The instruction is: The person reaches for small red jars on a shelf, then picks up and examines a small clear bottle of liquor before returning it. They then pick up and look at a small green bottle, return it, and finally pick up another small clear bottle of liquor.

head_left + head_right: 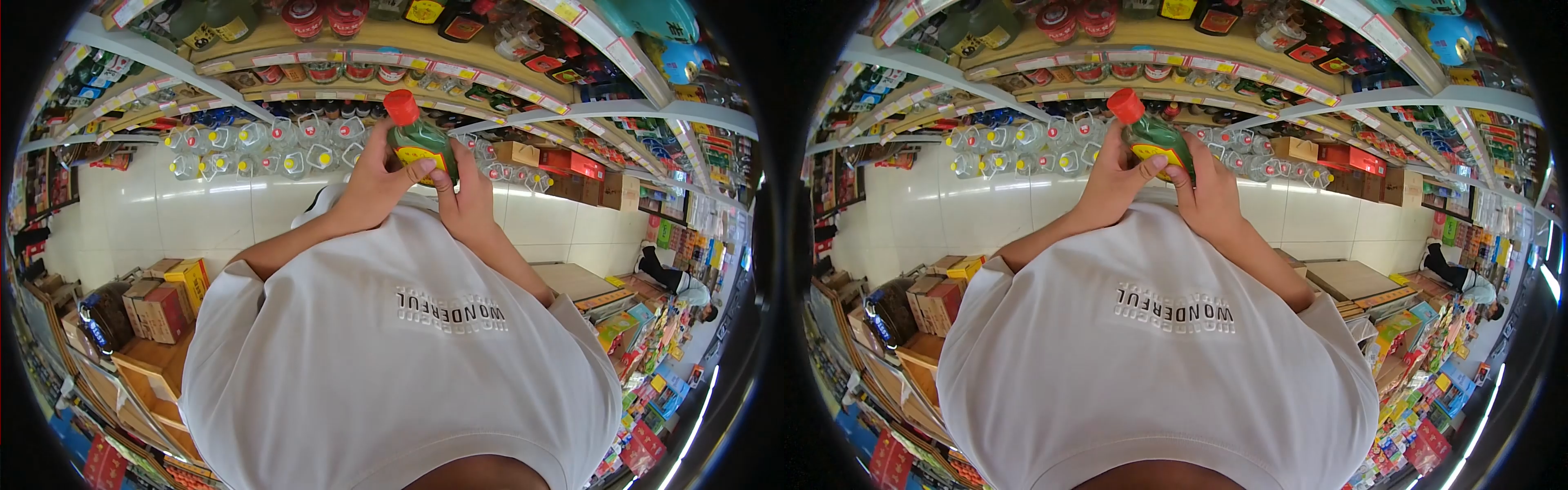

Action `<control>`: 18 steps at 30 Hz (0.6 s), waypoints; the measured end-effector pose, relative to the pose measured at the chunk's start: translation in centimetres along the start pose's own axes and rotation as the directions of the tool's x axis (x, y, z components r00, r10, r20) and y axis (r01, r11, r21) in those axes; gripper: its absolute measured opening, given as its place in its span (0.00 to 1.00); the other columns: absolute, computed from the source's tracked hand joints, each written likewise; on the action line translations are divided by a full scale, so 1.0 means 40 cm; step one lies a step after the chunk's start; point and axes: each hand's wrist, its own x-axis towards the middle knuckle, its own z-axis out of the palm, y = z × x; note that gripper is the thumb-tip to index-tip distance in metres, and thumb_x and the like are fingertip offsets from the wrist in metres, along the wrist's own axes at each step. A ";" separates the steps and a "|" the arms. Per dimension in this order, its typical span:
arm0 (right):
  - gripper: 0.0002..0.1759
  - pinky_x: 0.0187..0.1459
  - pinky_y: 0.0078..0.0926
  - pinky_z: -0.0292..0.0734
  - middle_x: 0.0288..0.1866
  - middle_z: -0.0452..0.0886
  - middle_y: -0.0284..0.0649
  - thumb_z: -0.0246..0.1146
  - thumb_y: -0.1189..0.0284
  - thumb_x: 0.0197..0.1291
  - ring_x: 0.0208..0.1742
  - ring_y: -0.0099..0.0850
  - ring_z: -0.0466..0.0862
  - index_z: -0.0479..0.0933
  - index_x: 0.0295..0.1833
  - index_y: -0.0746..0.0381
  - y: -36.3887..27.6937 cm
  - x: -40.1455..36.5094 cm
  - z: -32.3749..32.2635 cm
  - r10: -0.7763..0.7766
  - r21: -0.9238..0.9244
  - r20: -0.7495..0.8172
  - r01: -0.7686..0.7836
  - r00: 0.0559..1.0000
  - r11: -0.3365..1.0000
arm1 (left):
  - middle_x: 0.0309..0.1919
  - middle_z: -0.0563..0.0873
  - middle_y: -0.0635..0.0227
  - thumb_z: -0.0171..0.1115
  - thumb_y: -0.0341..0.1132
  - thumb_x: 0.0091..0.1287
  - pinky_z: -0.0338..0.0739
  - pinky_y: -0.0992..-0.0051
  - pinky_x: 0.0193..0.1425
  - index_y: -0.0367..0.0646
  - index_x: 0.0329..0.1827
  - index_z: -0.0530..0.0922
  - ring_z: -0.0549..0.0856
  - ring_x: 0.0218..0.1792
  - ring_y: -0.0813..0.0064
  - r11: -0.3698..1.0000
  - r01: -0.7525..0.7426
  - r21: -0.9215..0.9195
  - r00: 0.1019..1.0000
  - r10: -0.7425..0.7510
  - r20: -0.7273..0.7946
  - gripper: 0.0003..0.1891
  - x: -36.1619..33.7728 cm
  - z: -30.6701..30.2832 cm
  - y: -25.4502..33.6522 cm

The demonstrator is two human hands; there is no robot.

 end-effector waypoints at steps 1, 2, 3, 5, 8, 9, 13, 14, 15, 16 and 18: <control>0.26 0.43 0.44 0.80 0.45 0.82 0.60 0.62 0.65 0.69 0.43 0.57 0.85 0.67 0.66 0.68 -0.001 0.000 -0.001 0.007 0.011 -0.002 -0.007 1.000 1.000 | 0.52 0.82 0.63 0.67 0.31 0.70 0.79 0.74 0.55 0.40 0.71 0.60 0.82 0.51 0.76 1.000 0.013 0.016 1.000 -0.013 0.001 0.31 0.003 0.000 0.005; 0.26 0.44 0.44 0.80 0.45 0.82 0.60 0.62 0.65 0.70 0.43 0.57 0.85 0.67 0.66 0.68 -0.001 0.002 0.000 0.013 0.022 -0.006 -0.013 1.000 1.000 | 0.51 0.82 0.63 0.68 0.32 0.69 0.79 0.74 0.54 0.40 0.70 0.61 0.83 0.50 0.77 0.999 0.025 0.033 1.000 -0.025 0.004 0.30 0.006 -0.001 0.012; 0.26 0.46 0.44 0.80 0.45 0.82 0.60 0.61 0.65 0.70 0.44 0.57 0.85 0.67 0.67 0.68 0.007 0.002 0.004 0.043 0.066 -0.006 -0.043 0.999 0.997 | 0.50 0.83 0.63 0.68 0.32 0.69 0.79 0.74 0.54 0.39 0.69 0.62 0.83 0.50 0.77 0.998 0.038 0.051 0.999 -0.038 0.006 0.30 0.010 -0.001 0.018; 0.26 0.48 0.44 0.79 0.45 0.82 0.61 0.60 0.64 0.71 0.44 0.58 0.85 0.66 0.67 0.67 0.026 0.004 0.015 0.101 0.155 -0.008 -0.098 0.995 0.983 | 0.52 0.82 0.63 0.68 0.31 0.68 0.78 0.72 0.56 0.39 0.69 0.62 0.83 0.52 0.75 0.980 0.057 0.191 0.998 -0.063 0.029 0.30 0.032 -0.021 0.019; 0.29 0.53 0.42 0.79 0.57 0.78 0.62 0.59 0.63 0.73 0.57 0.53 0.81 0.62 0.70 0.69 0.011 0.048 0.006 0.296 0.280 0.141 -0.324 0.945 0.903 | 0.46 0.85 0.62 0.71 0.34 0.66 0.79 0.73 0.51 0.39 0.65 0.66 0.84 0.47 0.77 0.936 -0.021 0.351 1.000 0.024 -0.005 0.29 0.087 -0.045 -0.001; 0.30 0.53 0.41 0.79 0.60 0.74 0.61 0.59 0.63 0.73 0.60 0.51 0.78 0.60 0.71 0.69 0.027 0.058 0.017 0.241 0.268 0.071 -0.251 0.968 0.930 | 0.43 0.86 0.62 0.73 0.36 0.65 0.80 0.75 0.48 0.38 0.64 0.68 0.85 0.44 0.79 0.916 -0.063 0.395 0.997 0.078 -0.023 0.29 0.113 -0.050 -0.003; 0.32 0.53 0.37 0.80 0.70 0.60 0.56 0.58 0.67 0.73 0.69 0.45 0.68 0.54 0.73 0.71 0.069 0.068 0.035 0.201 0.319 -0.072 -0.169 0.977 0.933 | 0.42 0.87 0.55 0.73 0.40 0.64 0.80 0.69 0.46 0.39 0.61 0.69 0.87 0.44 0.67 0.765 -0.113 0.634 0.974 0.211 -0.081 0.28 0.263 -0.055 0.046; 0.33 0.53 0.36 0.81 0.72 0.58 0.54 0.58 0.68 0.72 0.69 0.44 0.66 0.53 0.74 0.71 0.067 0.063 0.030 0.238 0.363 -0.068 -0.198 0.969 0.910 | 0.42 0.87 0.53 0.72 0.40 0.64 0.80 0.66 0.47 0.40 0.61 0.69 0.87 0.44 0.62 0.700 -0.124 0.703 0.964 0.253 -0.081 0.28 0.301 -0.055 0.056; 0.32 0.52 0.34 0.80 0.69 0.60 0.54 0.59 0.71 0.71 0.65 0.42 0.70 0.54 0.73 0.70 0.070 0.054 0.030 0.242 0.326 -0.091 -0.201 0.966 0.924 | 0.42 0.87 0.51 0.72 0.41 0.64 0.80 0.63 0.47 0.40 0.60 0.69 0.87 0.44 0.57 0.630 -0.133 0.765 0.952 0.295 -0.077 0.27 0.341 -0.054 0.064; 0.32 0.53 0.34 0.80 0.69 0.60 0.54 0.60 0.71 0.71 0.64 0.42 0.70 0.54 0.73 0.70 0.082 0.040 0.028 0.250 0.306 -0.077 -0.215 0.965 0.928 | 0.42 0.86 0.49 0.72 0.41 0.64 0.79 0.61 0.48 0.40 0.60 0.69 0.86 0.45 0.53 0.580 -0.165 0.797 0.934 0.352 -0.063 0.27 0.386 -0.063 0.052; 0.32 0.53 0.33 0.80 0.68 0.60 0.54 0.60 0.72 0.70 0.63 0.41 0.72 0.54 0.72 0.70 0.110 0.006 0.024 0.269 0.263 -0.051 -0.247 0.962 0.933 | 0.44 0.86 0.46 0.72 0.41 0.63 0.78 0.56 0.50 0.39 0.59 0.69 0.85 0.48 0.44 0.476 -0.222 0.851 0.888 0.460 -0.026 0.28 0.466 -0.097 -0.010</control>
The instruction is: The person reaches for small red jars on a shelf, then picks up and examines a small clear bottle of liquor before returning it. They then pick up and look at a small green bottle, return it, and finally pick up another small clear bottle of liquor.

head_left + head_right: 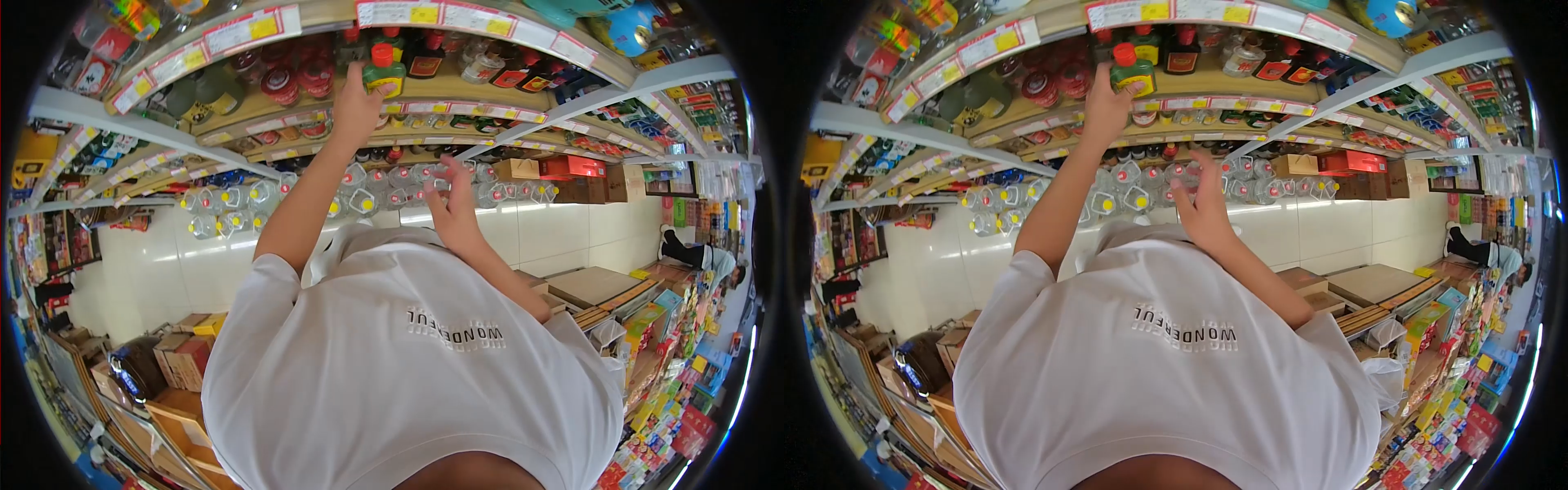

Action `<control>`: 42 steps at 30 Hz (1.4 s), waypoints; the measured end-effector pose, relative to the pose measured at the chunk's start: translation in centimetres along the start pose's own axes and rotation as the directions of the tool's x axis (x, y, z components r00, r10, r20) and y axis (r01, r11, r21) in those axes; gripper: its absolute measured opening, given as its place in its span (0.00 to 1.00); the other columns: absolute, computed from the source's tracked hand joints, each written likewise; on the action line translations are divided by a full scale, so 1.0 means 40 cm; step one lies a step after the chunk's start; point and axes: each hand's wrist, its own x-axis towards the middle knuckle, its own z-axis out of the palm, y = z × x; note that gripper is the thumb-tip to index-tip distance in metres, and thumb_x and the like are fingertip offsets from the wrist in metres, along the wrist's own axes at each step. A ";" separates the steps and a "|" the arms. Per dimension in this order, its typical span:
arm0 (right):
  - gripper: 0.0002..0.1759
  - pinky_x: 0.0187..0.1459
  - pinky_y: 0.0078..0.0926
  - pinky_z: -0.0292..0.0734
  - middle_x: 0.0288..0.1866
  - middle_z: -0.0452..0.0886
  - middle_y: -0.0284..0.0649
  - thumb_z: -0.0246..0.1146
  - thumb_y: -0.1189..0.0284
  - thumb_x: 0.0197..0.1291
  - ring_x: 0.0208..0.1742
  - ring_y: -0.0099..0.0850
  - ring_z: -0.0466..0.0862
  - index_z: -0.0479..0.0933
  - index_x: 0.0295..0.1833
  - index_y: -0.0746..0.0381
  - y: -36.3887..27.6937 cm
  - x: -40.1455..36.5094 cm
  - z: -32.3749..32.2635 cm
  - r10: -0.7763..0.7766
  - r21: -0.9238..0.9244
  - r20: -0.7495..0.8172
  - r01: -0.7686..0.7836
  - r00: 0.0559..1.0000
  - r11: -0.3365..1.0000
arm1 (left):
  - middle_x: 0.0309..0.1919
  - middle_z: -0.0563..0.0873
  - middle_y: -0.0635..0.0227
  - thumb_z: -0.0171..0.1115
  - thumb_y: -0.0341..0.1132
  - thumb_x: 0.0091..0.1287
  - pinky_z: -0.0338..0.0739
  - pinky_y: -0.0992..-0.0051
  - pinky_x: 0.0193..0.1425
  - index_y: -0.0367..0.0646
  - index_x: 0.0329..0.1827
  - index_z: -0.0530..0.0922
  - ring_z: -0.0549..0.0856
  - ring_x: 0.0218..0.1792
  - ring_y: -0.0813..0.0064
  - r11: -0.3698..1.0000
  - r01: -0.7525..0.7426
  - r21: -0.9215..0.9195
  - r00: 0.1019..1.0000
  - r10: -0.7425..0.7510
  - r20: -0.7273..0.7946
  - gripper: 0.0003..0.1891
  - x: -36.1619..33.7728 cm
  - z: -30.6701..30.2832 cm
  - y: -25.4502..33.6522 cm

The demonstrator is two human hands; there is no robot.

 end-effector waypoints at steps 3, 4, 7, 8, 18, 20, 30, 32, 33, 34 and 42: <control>0.32 0.51 0.33 0.79 0.67 0.62 0.53 0.61 0.72 0.69 0.61 0.41 0.75 0.56 0.71 0.70 0.021 -0.018 -0.022 0.074 0.067 -0.038 -0.072 0.997 0.995 | 0.49 0.83 0.43 0.72 0.40 0.61 0.74 0.52 0.55 0.38 0.60 0.68 0.80 0.52 0.39 0.999 0.018 0.048 0.999 -0.016 -0.031 0.29 0.039 0.034 -0.027; 0.32 0.51 0.33 0.79 0.67 0.62 0.53 0.61 0.71 0.69 0.61 0.40 0.75 0.56 0.71 0.70 0.033 -0.021 -0.033 0.094 0.074 -0.050 -0.090 0.994 0.993 | 0.50 0.83 0.43 0.72 0.40 0.61 0.74 0.52 0.55 0.38 0.60 0.68 0.80 0.53 0.39 0.997 0.027 0.067 0.999 -0.024 -0.043 0.29 0.050 0.045 -0.028; 0.30 0.54 0.32 0.77 0.69 0.64 0.49 0.60 0.72 0.70 0.63 0.37 0.74 0.56 0.71 0.68 0.047 -0.032 -0.060 0.165 0.099 -0.089 -0.156 0.982 0.983 | 0.52 0.81 0.40 0.74 0.37 0.59 0.72 0.51 0.58 0.32 0.59 0.66 0.78 0.55 0.39 0.998 0.025 0.065 0.995 -0.019 -0.097 0.32 0.061 0.082 -0.056; 0.29 0.56 0.32 0.76 0.70 0.64 0.47 0.59 0.72 0.71 0.64 0.35 0.73 0.56 0.71 0.66 0.045 -0.034 -0.069 0.193 0.111 -0.097 -0.182 0.976 0.977 | 0.52 0.80 0.39 0.75 0.36 0.59 0.72 0.52 0.59 0.30 0.59 0.66 0.78 0.55 0.39 0.997 0.023 0.068 0.992 -0.014 -0.122 0.32 0.065 0.098 -0.072; 0.27 0.52 0.31 0.77 0.68 0.65 0.46 0.59 0.71 0.71 0.63 0.35 0.74 0.57 0.69 0.65 0.080 -0.052 -0.109 0.241 0.092 -0.148 -0.229 0.959 0.969 | 0.53 0.76 0.36 0.74 0.37 0.60 0.70 0.52 0.59 0.26 0.59 0.62 0.76 0.56 0.37 0.997 0.026 0.066 0.978 -0.012 -0.207 0.34 0.077 0.180 -0.126; 0.27 0.51 0.30 0.78 0.67 0.65 0.46 0.60 0.72 0.70 0.62 0.34 0.74 0.58 0.69 0.65 0.084 -0.052 -0.110 0.237 0.076 -0.139 -0.229 0.961 0.971 | 0.54 0.76 0.36 0.74 0.37 0.61 0.70 0.52 0.60 0.26 0.59 0.62 0.76 0.56 0.37 0.997 0.023 0.075 0.976 -0.006 -0.219 0.34 0.074 0.185 -0.130; 0.28 0.43 0.28 0.81 0.67 0.63 0.52 0.62 0.72 0.68 0.55 0.38 0.79 0.58 0.68 0.67 0.109 -0.039 -0.100 0.226 0.089 -0.097 -0.217 0.969 0.972 | 0.52 0.73 0.40 0.76 0.37 0.59 0.70 0.55 0.58 0.26 0.57 0.62 0.75 0.54 0.40 0.998 0.018 0.057 0.959 -0.001 -0.282 0.34 0.067 0.187 -0.110; 0.28 0.43 0.28 0.82 0.67 0.63 0.52 0.62 0.72 0.68 0.55 0.37 0.79 0.59 0.68 0.67 0.110 -0.038 -0.097 0.236 0.091 -0.077 -0.229 0.969 0.969 | 0.50 0.72 0.41 0.76 0.37 0.59 0.70 0.55 0.57 0.27 0.55 0.62 0.75 0.53 0.41 0.996 0.016 0.087 0.956 0.010 -0.292 0.33 0.068 0.189 -0.112; 0.28 0.43 0.28 0.82 0.67 0.63 0.52 0.62 0.73 0.68 0.55 0.37 0.79 0.59 0.68 0.67 0.113 -0.039 -0.096 0.230 0.084 -0.070 -0.224 0.971 0.971 | 0.50 0.72 0.42 0.76 0.37 0.59 0.70 0.54 0.56 0.27 0.54 0.62 0.75 0.52 0.41 0.995 0.016 0.102 0.955 0.015 -0.295 0.33 0.068 0.191 -0.117; 0.28 0.42 0.28 0.82 0.67 0.63 0.52 0.62 0.74 0.68 0.55 0.36 0.79 0.58 0.68 0.67 0.117 -0.040 -0.095 0.223 0.078 -0.063 -0.218 0.973 0.973 | 0.50 0.72 0.42 0.76 0.37 0.59 0.69 0.54 0.56 0.27 0.54 0.62 0.75 0.52 0.41 0.995 0.003 0.097 0.955 0.026 -0.296 0.33 0.070 0.192 -0.122; 0.28 0.39 0.26 0.83 0.65 0.63 0.52 0.63 0.76 0.65 0.53 0.35 0.81 0.59 0.67 0.67 0.124 -0.045 -0.103 0.211 0.061 -0.061 -0.208 0.976 0.976 | 0.49 0.71 0.42 0.75 0.39 0.61 0.69 0.53 0.55 0.28 0.53 0.62 0.74 0.52 0.39 0.994 -0.007 0.109 0.961 0.037 -0.275 0.32 0.077 0.194 -0.124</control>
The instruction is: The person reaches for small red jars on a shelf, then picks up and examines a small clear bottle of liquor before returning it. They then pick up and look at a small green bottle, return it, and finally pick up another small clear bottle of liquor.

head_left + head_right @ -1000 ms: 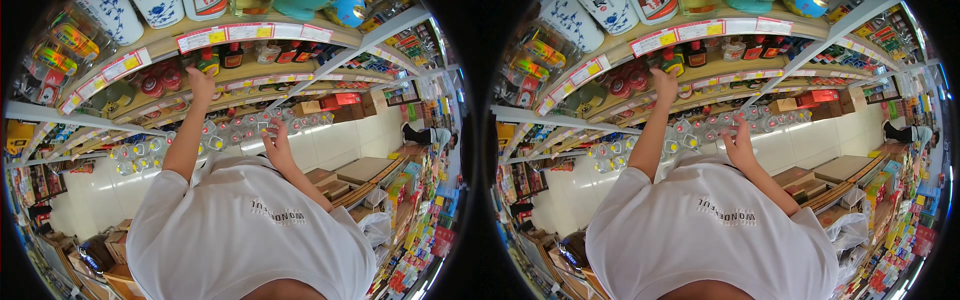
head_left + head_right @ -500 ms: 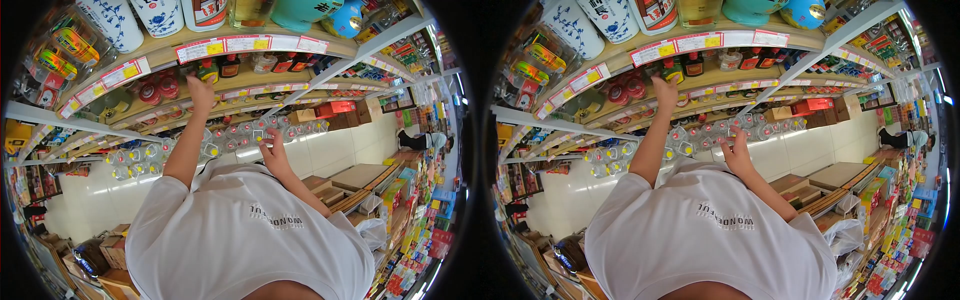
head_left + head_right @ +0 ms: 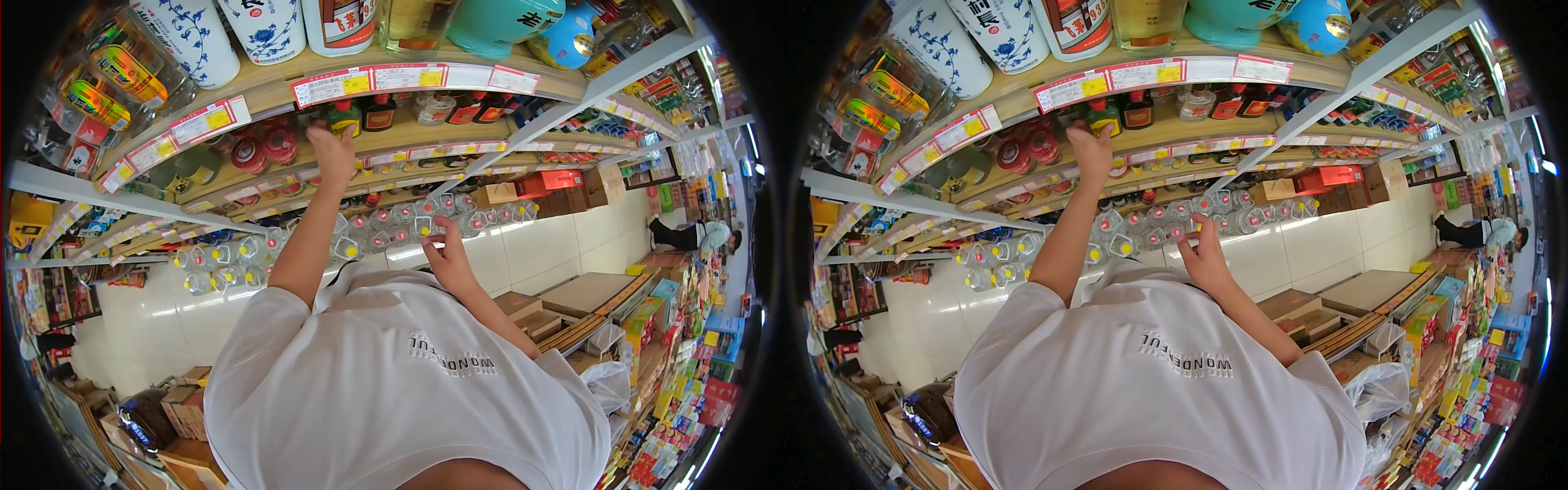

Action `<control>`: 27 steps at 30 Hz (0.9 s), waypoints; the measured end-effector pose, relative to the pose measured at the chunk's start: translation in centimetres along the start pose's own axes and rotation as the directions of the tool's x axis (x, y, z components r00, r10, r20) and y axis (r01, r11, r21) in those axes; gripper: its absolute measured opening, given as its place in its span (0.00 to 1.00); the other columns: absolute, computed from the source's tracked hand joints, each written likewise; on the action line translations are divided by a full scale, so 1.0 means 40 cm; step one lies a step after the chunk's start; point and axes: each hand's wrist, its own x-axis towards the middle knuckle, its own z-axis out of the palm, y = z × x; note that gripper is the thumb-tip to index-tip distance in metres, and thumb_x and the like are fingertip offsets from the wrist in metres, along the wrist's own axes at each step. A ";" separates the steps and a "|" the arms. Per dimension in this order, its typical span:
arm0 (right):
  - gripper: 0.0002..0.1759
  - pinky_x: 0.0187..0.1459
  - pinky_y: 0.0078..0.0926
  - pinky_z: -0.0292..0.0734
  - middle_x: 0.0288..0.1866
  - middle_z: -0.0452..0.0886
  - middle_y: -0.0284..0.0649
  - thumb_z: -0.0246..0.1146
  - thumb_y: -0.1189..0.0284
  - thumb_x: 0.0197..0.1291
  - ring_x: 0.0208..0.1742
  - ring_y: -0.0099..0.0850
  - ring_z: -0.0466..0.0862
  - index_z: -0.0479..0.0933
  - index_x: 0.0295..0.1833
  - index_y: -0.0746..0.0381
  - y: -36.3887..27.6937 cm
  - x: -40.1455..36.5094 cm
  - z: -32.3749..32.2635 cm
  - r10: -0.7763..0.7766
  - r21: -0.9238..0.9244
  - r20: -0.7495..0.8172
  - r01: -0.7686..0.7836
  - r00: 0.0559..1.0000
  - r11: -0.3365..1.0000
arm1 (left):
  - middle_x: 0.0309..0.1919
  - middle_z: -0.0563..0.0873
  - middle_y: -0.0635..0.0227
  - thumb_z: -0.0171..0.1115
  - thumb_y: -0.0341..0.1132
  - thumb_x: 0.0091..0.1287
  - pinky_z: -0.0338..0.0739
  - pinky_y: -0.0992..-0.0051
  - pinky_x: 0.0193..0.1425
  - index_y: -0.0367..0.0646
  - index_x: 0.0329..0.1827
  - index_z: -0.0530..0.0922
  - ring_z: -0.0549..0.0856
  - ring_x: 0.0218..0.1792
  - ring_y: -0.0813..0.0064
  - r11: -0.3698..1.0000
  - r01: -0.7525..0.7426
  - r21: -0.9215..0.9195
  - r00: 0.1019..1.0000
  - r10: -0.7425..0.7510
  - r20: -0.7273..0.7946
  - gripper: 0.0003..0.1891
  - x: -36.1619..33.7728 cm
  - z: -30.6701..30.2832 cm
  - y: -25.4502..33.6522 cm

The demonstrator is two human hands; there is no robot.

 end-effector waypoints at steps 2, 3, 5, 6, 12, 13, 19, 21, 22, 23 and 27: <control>0.28 0.38 0.26 0.83 0.65 0.64 0.51 0.63 0.76 0.65 0.53 0.35 0.81 0.59 0.67 0.67 0.005 0.000 -0.003 -0.005 -0.001 -0.003 0.005 1.000 1.000 | 0.49 0.71 0.42 0.75 0.39 0.61 0.69 0.53 0.55 0.29 0.53 0.62 0.74 0.52 0.39 1.000 -0.008 -0.007 1.000 0.008 0.007 0.32 -0.001 0.000 0.004; 0.28 0.38 0.26 0.83 0.64 0.64 0.51 0.63 0.77 0.65 0.53 0.35 0.81 0.59 0.67 0.67 0.004 -0.001 -0.004 -0.001 0.000 -0.004 0.001 1.000 1.000 | 0.49 0.70 0.42 0.74 0.39 0.61 0.69 0.53 0.55 0.29 0.53 0.62 0.74 0.52 0.39 1.000 -0.011 -0.010 1.000 0.011 0.011 0.32 -0.001 0.000 0.005; 0.28 0.38 0.26 0.83 0.63 0.65 0.51 0.63 0.77 0.65 0.53 0.35 0.81 0.59 0.67 0.67 0.000 -0.001 -0.006 0.006 0.001 -0.003 -0.006 1.000 1.000 | 0.50 0.70 0.42 0.74 0.40 0.61 0.70 0.53 0.55 0.29 0.54 0.62 0.74 0.52 0.38 1.000 -0.009 -0.009 1.000 0.009 0.019 0.32 -0.002 0.001 0.005; 0.28 0.37 0.26 0.83 0.63 0.65 0.51 0.63 0.77 0.65 0.52 0.35 0.81 0.59 0.67 0.67 0.001 -0.001 -0.006 0.005 -0.001 -0.003 -0.005 1.000 1.000 | 0.50 0.70 0.42 0.74 0.40 0.62 0.70 0.53 0.55 0.29 0.54 0.62 0.74 0.52 0.38 1.000 -0.008 -0.007 1.000 0.008 0.023 0.32 -0.002 0.000 0.005; 0.28 0.37 0.26 0.83 0.62 0.65 0.51 0.63 0.77 0.65 0.52 0.36 0.82 0.59 0.66 0.67 0.009 -0.001 -0.005 -0.006 -0.013 0.001 0.006 1.000 1.000 | 0.49 0.71 0.42 0.74 0.39 0.62 0.70 0.53 0.55 0.28 0.53 0.63 0.75 0.51 0.38 1.000 -0.018 0.000 0.999 0.018 0.040 0.31 -0.001 -0.002 -0.007; 0.28 0.37 0.26 0.83 0.62 0.65 0.51 0.63 0.77 0.65 0.52 0.36 0.82 0.59 0.66 0.67 0.009 0.000 -0.003 -0.010 -0.015 0.004 0.010 1.000 1.000 | 0.49 0.72 0.42 0.74 0.39 0.62 0.70 0.53 0.55 0.28 0.53 0.63 0.75 0.51 0.38 1.000 -0.019 0.000 0.999 0.019 0.032 0.31 0.000 -0.002 -0.008; 0.28 0.38 0.27 0.83 0.64 0.65 0.51 0.63 0.78 0.64 0.52 0.36 0.82 0.60 0.66 0.66 0.005 -0.004 0.004 0.003 -0.014 0.010 -0.003 1.000 1.000 | 0.49 0.73 0.42 0.74 0.39 0.61 0.71 0.54 0.54 0.28 0.52 0.64 0.76 0.51 0.39 0.998 0.045 -0.031 0.997 -0.044 0.061 0.30 0.000 -0.010 0.002; 0.28 0.39 0.27 0.83 0.64 0.65 0.52 0.63 0.78 0.64 0.52 0.36 0.82 0.60 0.66 0.66 0.004 -0.005 0.007 0.011 -0.010 0.008 -0.011 1.000 1.000 | 0.49 0.73 0.42 0.75 0.39 0.61 0.71 0.54 0.54 0.28 0.52 0.64 0.76 0.51 0.40 0.998 0.060 -0.035 0.996 -0.058 0.073 0.31 0.001 -0.016 0.005; 0.28 0.39 0.27 0.83 0.65 0.65 0.52 0.63 0.78 0.64 0.51 0.36 0.82 0.60 0.66 0.66 0.006 -0.006 0.009 0.013 -0.005 0.006 -0.013 1.000 1.000 | 0.48 0.73 0.43 0.75 0.39 0.61 0.72 0.56 0.51 0.28 0.52 0.65 0.77 0.47 0.45 0.999 0.039 -0.023 0.997 -0.037 0.064 0.31 0.001 -0.014 -0.003; 0.28 0.39 0.27 0.83 0.65 0.65 0.52 0.63 0.78 0.64 0.51 0.36 0.82 0.60 0.66 0.66 0.007 -0.008 0.011 0.015 -0.001 0.005 -0.015 1.000 1.000 | 0.47 0.73 0.45 0.76 0.39 0.60 0.73 0.58 0.48 0.28 0.52 0.65 0.78 0.43 0.49 1.000 0.018 -0.010 0.998 -0.017 0.055 0.31 0.003 -0.009 -0.012; 0.28 0.41 0.28 0.83 0.66 0.65 0.50 0.63 0.78 0.64 0.52 0.35 0.81 0.60 0.67 0.66 0.016 -0.010 0.017 0.011 -0.011 0.010 -0.011 1.000 1.000 | 0.47 0.74 0.45 0.77 0.39 0.58 0.76 0.60 0.45 0.28 0.52 0.66 0.80 0.40 0.53 0.999 -0.007 0.034 0.998 0.005 0.055 0.32 0.004 -0.016 -0.013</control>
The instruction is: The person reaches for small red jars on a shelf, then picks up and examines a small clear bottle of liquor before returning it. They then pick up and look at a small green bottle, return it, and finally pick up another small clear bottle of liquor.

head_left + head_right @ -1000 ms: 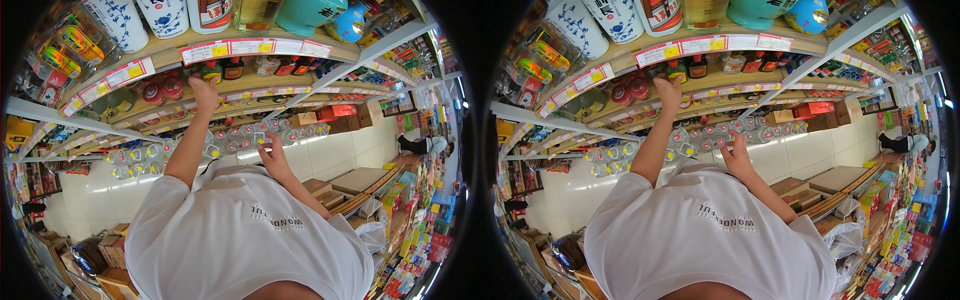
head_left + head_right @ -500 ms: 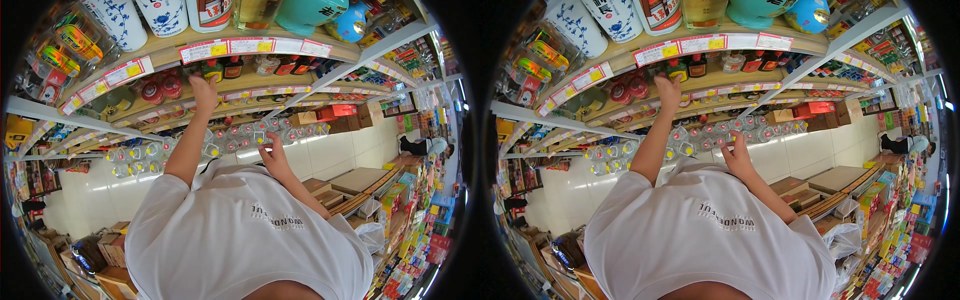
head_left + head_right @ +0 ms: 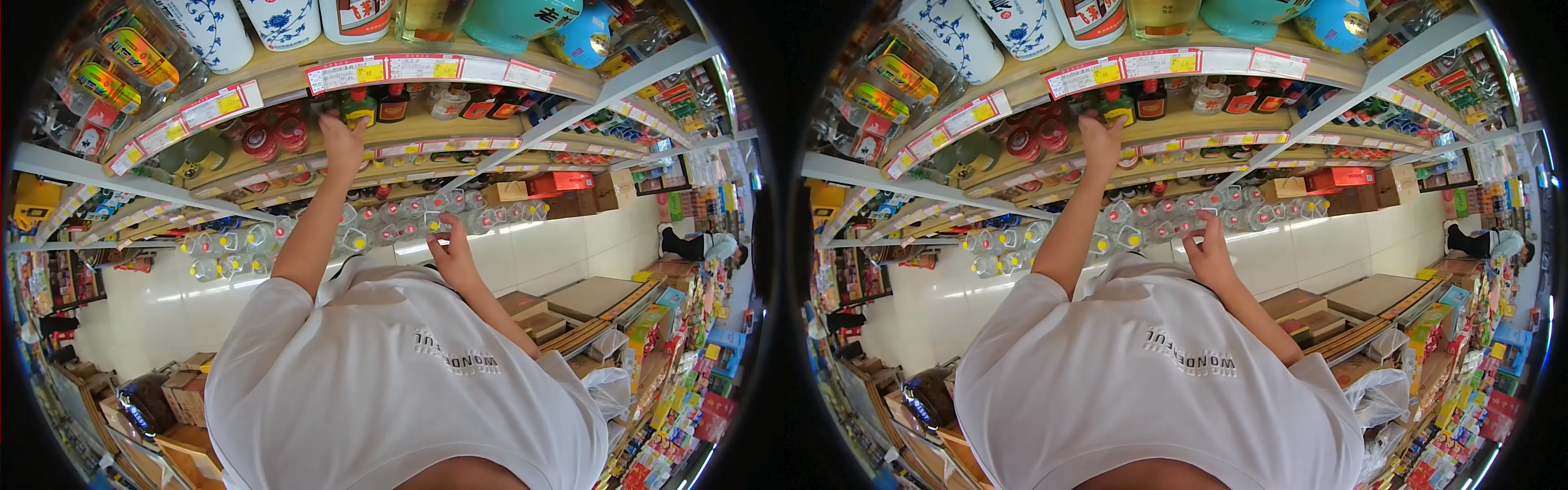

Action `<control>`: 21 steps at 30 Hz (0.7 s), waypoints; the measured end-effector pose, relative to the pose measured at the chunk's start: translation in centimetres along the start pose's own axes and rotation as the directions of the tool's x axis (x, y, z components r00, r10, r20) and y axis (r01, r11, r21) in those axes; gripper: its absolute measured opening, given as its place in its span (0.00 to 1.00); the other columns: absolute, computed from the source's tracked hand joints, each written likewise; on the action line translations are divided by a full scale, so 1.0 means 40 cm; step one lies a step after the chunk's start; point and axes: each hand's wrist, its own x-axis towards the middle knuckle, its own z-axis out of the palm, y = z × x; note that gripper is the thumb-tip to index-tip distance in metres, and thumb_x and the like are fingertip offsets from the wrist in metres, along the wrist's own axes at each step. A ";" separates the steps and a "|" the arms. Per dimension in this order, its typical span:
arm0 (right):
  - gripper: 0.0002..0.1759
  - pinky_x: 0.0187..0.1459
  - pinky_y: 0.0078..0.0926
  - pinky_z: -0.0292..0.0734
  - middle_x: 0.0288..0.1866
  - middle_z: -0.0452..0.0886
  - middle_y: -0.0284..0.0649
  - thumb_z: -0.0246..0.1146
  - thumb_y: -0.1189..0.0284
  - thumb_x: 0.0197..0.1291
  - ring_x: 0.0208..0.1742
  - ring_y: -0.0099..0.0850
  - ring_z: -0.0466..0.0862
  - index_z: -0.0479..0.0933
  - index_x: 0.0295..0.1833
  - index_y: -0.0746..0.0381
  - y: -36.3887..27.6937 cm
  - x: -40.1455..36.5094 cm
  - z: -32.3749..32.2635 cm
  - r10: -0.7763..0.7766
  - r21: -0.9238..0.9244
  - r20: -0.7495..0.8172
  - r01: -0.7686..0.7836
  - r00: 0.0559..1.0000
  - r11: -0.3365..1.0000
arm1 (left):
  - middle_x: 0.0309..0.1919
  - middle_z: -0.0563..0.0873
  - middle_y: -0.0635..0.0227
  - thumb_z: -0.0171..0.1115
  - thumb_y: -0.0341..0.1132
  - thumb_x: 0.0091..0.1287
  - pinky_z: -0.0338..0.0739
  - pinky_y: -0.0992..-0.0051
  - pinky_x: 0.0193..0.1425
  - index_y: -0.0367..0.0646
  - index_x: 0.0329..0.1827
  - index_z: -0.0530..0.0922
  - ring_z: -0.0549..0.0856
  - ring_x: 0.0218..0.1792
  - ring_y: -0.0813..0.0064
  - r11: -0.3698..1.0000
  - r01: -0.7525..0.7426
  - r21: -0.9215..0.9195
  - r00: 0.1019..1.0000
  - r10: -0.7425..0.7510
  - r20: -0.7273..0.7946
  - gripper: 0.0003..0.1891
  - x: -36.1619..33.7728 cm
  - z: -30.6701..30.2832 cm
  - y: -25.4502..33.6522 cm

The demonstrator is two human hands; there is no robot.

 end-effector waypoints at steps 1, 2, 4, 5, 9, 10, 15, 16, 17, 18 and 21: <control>0.28 0.42 0.28 0.82 0.67 0.65 0.48 0.62 0.78 0.66 0.53 0.34 0.81 0.59 0.67 0.66 -0.003 0.000 -0.001 0.012 -0.006 0.007 -0.012 1.000 1.000 | 0.47 0.74 0.45 0.78 0.39 0.58 0.75 0.60 0.46 0.28 0.52 0.66 0.80 0.42 0.52 1.000 0.009 -0.004 1.000 -0.009 0.004 0.32 0.001 -0.002 0.006; 0.28 0.44 0.27 0.82 0.68 0.65 0.46 0.62 0.78 0.67 0.54 0.33 0.80 0.59 0.68 0.65 -0.004 0.000 -0.001 0.023 -0.012 0.014 -0.023 1.000 1.000 | 0.48 0.74 0.44 0.78 0.39 0.58 0.75 0.59 0.48 0.28 0.52 0.66 0.80 0.43 0.50 1.000 0.017 -0.008 1.000 -0.017 0.008 0.32 0.001 -0.004 0.012; 0.28 0.44 0.28 0.82 0.68 0.65 0.46 0.62 0.78 0.67 0.54 0.33 0.80 0.59 0.68 0.65 -0.001 -0.001 -0.001 0.027 -0.007 0.013 -0.026 1.000 1.000 | 0.49 0.74 0.43 0.78 0.39 0.57 0.74 0.57 0.51 0.28 0.53 0.65 0.79 0.46 0.46 1.000 0.022 0.002 1.000 -0.022 0.015 0.33 0.002 -0.011 0.029; 0.28 0.44 0.28 0.82 0.68 0.65 0.46 0.62 0.78 0.67 0.54 0.33 0.80 0.59 0.68 0.65 -0.001 0.000 -0.001 0.027 -0.006 0.012 -0.027 1.000 1.000 | 0.49 0.74 0.42 0.78 0.39 0.57 0.73 0.56 0.52 0.28 0.53 0.65 0.78 0.48 0.44 1.000 0.018 0.018 1.000 -0.018 0.018 0.33 0.001 -0.016 0.038; 0.27 0.44 0.28 0.82 0.68 0.65 0.47 0.62 0.77 0.67 0.55 0.33 0.80 0.59 0.68 0.66 -0.005 0.001 -0.005 0.044 0.003 0.008 -0.044 0.999 0.999 | 0.49 0.73 0.40 0.77 0.38 0.57 0.70 0.53 0.57 0.27 0.54 0.64 0.75 0.52 0.39 0.999 0.034 0.022 0.999 -0.034 0.029 0.34 0.001 -0.013 0.043; 0.27 0.44 0.28 0.82 0.68 0.65 0.47 0.62 0.77 0.67 0.54 0.33 0.80 0.59 0.68 0.66 -0.007 0.000 -0.007 0.049 0.008 0.006 -0.049 0.999 0.999 | 0.49 0.73 0.40 0.77 0.38 0.57 0.71 0.53 0.56 0.27 0.54 0.64 0.75 0.52 0.39 0.999 0.008 0.032 1.000 -0.008 0.016 0.34 -0.001 -0.008 0.037; 0.28 0.45 0.28 0.82 0.68 0.65 0.47 0.62 0.76 0.67 0.55 0.34 0.80 0.59 0.68 0.66 -0.009 -0.002 -0.012 0.060 0.028 0.003 -0.060 0.998 0.998 | 0.49 0.74 0.43 0.77 0.37 0.56 0.71 0.53 0.55 0.29 0.54 0.66 0.76 0.52 0.41 0.995 -0.052 0.082 0.998 0.054 -0.028 0.32 -0.005 -0.001 0.033; 0.28 0.45 0.28 0.82 0.68 0.65 0.47 0.62 0.76 0.67 0.55 0.34 0.80 0.59 0.68 0.66 -0.010 -0.002 -0.012 0.061 0.036 0.003 -0.062 0.998 0.997 | 0.49 0.74 0.43 0.77 0.37 0.56 0.71 0.53 0.55 0.29 0.54 0.66 0.76 0.52 0.41 0.995 -0.054 0.087 0.998 0.057 -0.029 0.32 -0.005 0.000 0.033; 0.28 0.46 0.28 0.82 0.68 0.65 0.47 0.62 0.76 0.67 0.55 0.34 0.80 0.59 0.68 0.66 -0.011 -0.002 -0.011 0.063 0.046 0.004 -0.063 0.998 0.997 | 0.49 0.74 0.44 0.77 0.36 0.56 0.71 0.53 0.55 0.28 0.54 0.66 0.76 0.51 0.41 0.994 -0.057 0.092 0.998 0.060 -0.030 0.32 -0.005 0.000 0.032; 0.28 0.46 0.28 0.81 0.68 0.65 0.47 0.62 0.76 0.67 0.55 0.34 0.79 0.59 0.68 0.66 -0.011 -0.003 -0.010 0.067 0.048 0.007 -0.067 0.998 0.997 | 0.48 0.74 0.44 0.77 0.36 0.56 0.71 0.53 0.55 0.28 0.54 0.66 0.76 0.51 0.41 0.993 -0.058 0.098 0.998 0.061 -0.030 0.32 -0.007 -0.001 0.032; 0.27 0.47 0.28 0.81 0.67 0.66 0.47 0.62 0.76 0.67 0.55 0.33 0.79 0.59 0.68 0.66 -0.008 0.000 -0.006 0.071 0.040 0.012 -0.071 0.997 0.997 | 0.48 0.74 0.44 0.77 0.36 0.56 0.71 0.53 0.55 0.28 0.54 0.66 0.76 0.51 0.42 0.997 -0.043 0.063 0.999 0.044 -0.013 0.32 -0.004 -0.001 0.029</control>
